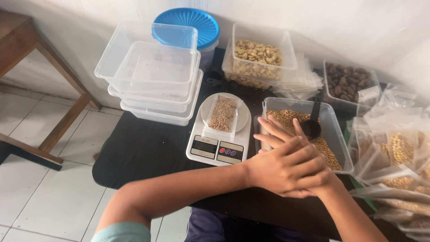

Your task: Filling small plastic bags with grains using a spoon, weighing them on a digital scale, and sealing the bags.

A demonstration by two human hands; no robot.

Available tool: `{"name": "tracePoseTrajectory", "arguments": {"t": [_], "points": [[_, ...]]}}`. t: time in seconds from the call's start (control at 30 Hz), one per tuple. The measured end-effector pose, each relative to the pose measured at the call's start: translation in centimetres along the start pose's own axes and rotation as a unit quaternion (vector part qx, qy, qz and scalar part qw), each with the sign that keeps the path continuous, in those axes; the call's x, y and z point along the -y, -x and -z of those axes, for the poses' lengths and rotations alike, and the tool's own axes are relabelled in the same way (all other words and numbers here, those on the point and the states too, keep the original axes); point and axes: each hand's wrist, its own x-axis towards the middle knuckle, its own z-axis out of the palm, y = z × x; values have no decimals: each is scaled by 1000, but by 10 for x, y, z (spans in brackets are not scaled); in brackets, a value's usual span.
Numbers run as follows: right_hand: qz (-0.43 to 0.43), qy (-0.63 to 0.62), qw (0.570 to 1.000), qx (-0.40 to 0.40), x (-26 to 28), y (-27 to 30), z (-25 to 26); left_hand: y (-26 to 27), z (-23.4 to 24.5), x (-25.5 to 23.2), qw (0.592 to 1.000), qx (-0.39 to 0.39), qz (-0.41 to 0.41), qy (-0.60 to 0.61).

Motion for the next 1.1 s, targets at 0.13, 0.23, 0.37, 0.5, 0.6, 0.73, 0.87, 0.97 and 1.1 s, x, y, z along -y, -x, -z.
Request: {"name": "tracePoseTrajectory", "arguments": {"t": [0.13,0.23,0.37,0.5,0.6,0.73,0.87,0.97,1.1], "points": [[14,118,992,44,-4,0,-2,10,-1,3,991,124,-1,57],[18,-118,992,-33,-5,-2,-11,4,4,8,996,70,0,46],[22,36,995,86,1,9,-37,16,-2,3,992,79,40,93],[-17,-168,986,-16,2,6,-52,3,10,16,993,90,26,75],[1,-151,987,-50,-7,-14,-16,2,11,14,989,81,54,114],[9,-115,988,-107,6,-12,-26,5,-11,-4,987,79,90,102],[-90,-158,962,-203,6,-11,-24,-36,-59,-28,872,299,356,-155],[-103,-111,970,-190,43,-22,-64,-57,-80,-34,714,431,473,-284],[-524,-58,735,-428,78,-20,-84,-76,-89,-37,445,624,536,-354]]}}
